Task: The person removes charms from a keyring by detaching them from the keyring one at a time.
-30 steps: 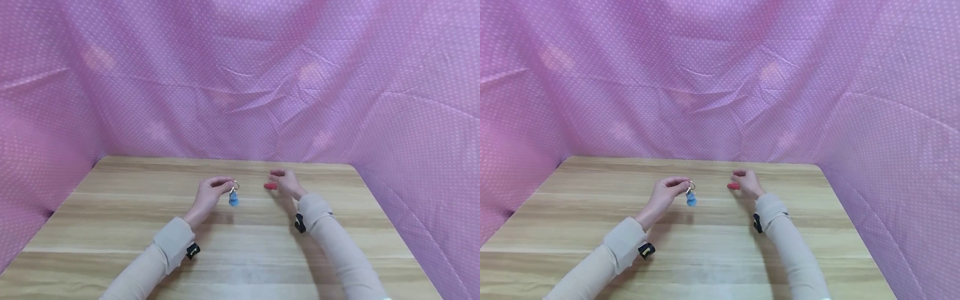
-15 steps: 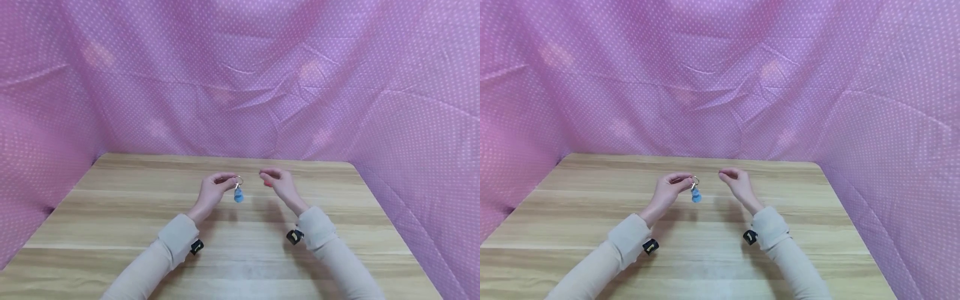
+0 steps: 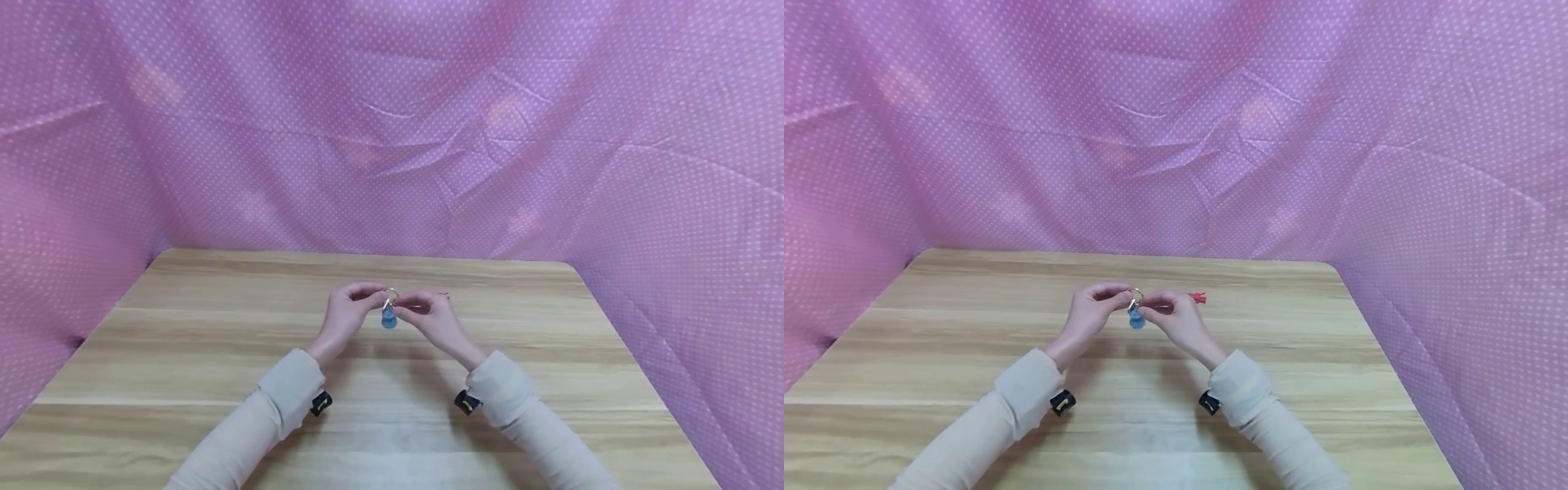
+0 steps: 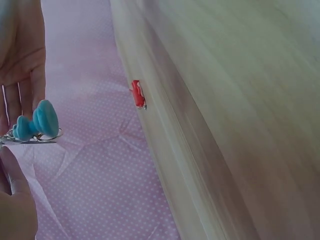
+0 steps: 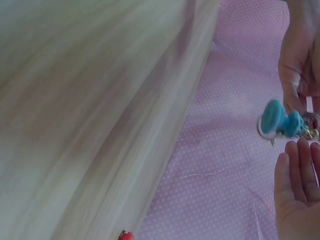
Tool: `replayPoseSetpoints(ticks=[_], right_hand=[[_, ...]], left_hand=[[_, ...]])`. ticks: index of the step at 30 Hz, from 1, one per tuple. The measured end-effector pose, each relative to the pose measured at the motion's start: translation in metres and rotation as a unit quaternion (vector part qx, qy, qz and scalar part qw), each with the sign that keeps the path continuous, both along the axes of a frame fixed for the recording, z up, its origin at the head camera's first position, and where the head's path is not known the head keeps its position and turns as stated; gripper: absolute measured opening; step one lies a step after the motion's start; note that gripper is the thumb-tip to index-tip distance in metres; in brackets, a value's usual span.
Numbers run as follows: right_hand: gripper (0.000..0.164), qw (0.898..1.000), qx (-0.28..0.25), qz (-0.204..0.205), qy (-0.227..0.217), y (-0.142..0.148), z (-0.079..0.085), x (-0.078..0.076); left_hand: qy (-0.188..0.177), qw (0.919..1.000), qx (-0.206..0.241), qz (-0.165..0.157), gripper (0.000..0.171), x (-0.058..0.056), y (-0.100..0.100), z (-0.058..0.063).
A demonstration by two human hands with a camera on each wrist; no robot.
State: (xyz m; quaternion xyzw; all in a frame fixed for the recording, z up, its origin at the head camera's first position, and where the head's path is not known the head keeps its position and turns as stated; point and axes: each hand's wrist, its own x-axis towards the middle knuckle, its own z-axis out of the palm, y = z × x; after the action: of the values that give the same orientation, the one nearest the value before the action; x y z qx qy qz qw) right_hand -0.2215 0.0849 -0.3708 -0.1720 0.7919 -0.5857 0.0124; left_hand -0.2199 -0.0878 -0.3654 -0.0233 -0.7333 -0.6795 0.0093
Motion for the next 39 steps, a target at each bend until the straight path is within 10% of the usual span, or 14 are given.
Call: replayPoseSetpoints(ticks=[30, 39], right_hand=[[0.012, 1.0, -0.007, -0.025, 0.018, -0.0047, 0.0006, 0.0002], [0.023, 0.995, -0.063, 0.001, -0.078, -0.002, 0.0023, 0.0031]], left_hand=[[0.013, 0.9995, 0.012, 0.026, 0.018, 0.0016, 0.0041, 0.0], [0.02, 0.9993, 0.022, 0.022, 0.017, 0.0019, 0.0043, -0.0042]])
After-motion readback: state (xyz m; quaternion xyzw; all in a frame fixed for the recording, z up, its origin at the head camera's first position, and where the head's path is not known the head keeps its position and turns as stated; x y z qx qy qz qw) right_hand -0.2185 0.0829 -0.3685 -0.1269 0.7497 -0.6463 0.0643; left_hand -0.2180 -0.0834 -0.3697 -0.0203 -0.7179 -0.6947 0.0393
